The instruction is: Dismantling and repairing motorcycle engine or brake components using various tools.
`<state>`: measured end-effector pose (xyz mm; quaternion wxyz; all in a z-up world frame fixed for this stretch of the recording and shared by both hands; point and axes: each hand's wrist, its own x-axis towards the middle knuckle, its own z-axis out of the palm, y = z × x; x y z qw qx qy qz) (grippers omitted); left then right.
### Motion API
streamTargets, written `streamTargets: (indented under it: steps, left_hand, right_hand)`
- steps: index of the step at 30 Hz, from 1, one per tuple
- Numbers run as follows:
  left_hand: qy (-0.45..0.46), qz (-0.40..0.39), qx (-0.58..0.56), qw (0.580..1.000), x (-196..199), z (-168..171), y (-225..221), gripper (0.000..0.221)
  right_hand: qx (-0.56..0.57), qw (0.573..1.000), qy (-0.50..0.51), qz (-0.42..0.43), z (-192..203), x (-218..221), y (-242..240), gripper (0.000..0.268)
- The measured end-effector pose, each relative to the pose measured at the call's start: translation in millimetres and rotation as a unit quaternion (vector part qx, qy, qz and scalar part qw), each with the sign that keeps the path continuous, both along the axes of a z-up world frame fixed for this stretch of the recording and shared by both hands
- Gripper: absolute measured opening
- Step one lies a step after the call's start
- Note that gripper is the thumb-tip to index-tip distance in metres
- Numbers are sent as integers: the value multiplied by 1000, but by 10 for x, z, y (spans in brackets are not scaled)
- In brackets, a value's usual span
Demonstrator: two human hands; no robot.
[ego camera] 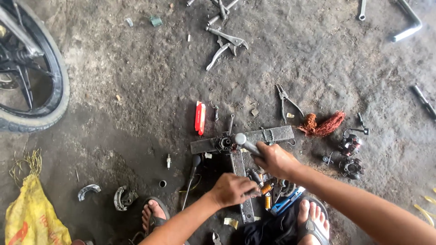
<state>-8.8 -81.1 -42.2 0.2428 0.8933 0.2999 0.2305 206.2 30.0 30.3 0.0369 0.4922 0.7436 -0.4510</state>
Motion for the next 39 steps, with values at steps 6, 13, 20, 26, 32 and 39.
streamTargets:
  steps: [6, 13, 20, 26, 32, 39]
  left_hand:
    - [-135, 292, -193, 927, -208, 679, 689, 52]
    - [112, 216, -140, 960, -577, 589, 1149, 86]
    - [166, 268, -143, 938, -425, 527, 951, 86]
    - [134, 342, -76, 927, -340, 224, 886, 90]
    - [159, 387, -123, 900, -231, 369, 840, 101]
    - [-165, 424, -82, 887, -450, -564, 815, 35]
  right_hand:
    - [-47, 994, 51, -86, 124, 108, -60, 19]
    - [-50, 991, 53, -112, 178, 311, -155, 20]
    - [-49, 990, 67, -113, -1, 437, -239, 19]
    - [-47, 988, 84, -124, 66, 447, -236, 20]
    - [-51, 988, 69, -132, 106, 430, -229, 25]
    - [-71, 989, 17, -131, 155, 472, -211, 30]
